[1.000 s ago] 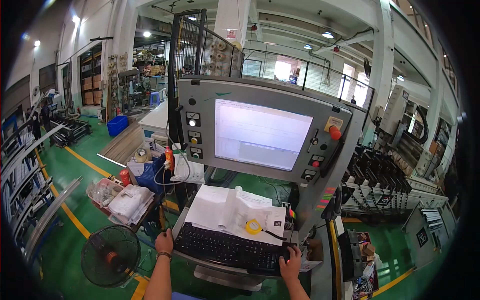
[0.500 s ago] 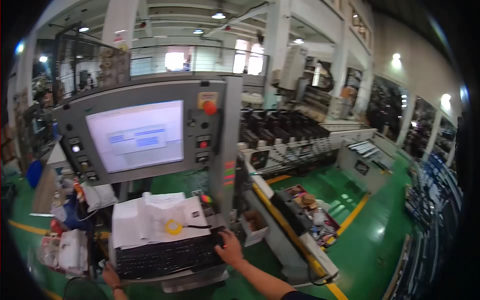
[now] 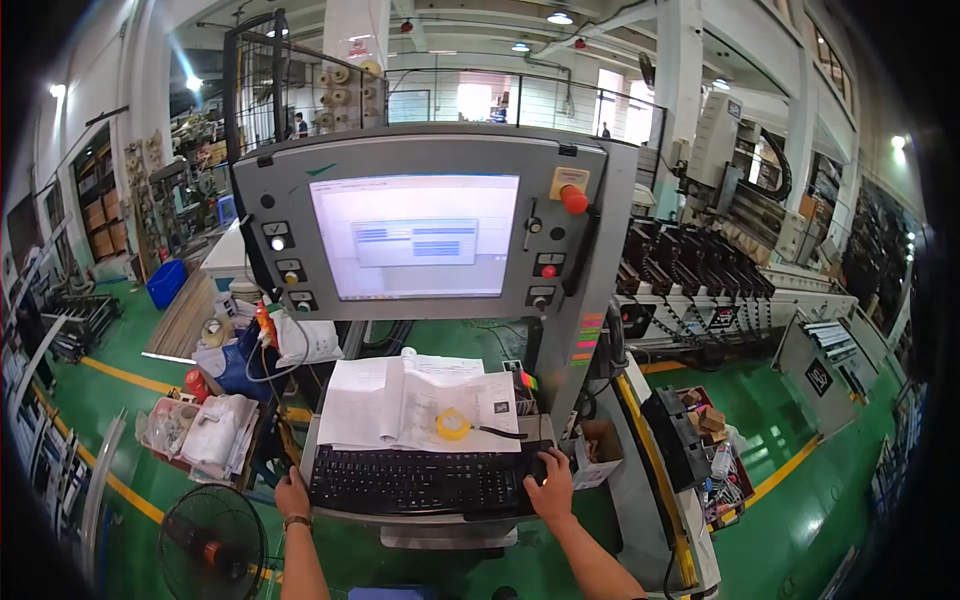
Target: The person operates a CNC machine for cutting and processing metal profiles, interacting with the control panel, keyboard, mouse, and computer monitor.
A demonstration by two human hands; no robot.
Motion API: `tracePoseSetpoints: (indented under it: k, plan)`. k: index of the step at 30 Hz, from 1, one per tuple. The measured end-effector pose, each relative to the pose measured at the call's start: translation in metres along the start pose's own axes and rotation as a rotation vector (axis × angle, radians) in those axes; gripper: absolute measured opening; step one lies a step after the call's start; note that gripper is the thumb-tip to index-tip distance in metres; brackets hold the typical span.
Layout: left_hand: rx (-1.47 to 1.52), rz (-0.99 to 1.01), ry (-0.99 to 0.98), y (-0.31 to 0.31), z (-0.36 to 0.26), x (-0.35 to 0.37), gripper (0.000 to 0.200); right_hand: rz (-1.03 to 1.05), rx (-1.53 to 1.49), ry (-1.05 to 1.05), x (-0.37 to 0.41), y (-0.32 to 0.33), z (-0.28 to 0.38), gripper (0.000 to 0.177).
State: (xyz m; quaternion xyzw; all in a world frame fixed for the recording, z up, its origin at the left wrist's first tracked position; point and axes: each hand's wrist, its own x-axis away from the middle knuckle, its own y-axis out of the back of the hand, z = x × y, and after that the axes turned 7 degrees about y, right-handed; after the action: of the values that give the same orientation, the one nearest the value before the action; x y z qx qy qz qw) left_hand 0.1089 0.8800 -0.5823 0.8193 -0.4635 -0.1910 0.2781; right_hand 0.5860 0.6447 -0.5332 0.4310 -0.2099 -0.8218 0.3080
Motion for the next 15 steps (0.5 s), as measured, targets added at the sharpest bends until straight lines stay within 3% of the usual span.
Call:
tracePoseSetpoints:
  k: [15]
  plan:
    - [-0.005,0.001,0.024,0.002,-0.004,0.000,0.059,0.002,-0.016,0.020,0.000,-0.005,-0.004,0.053]
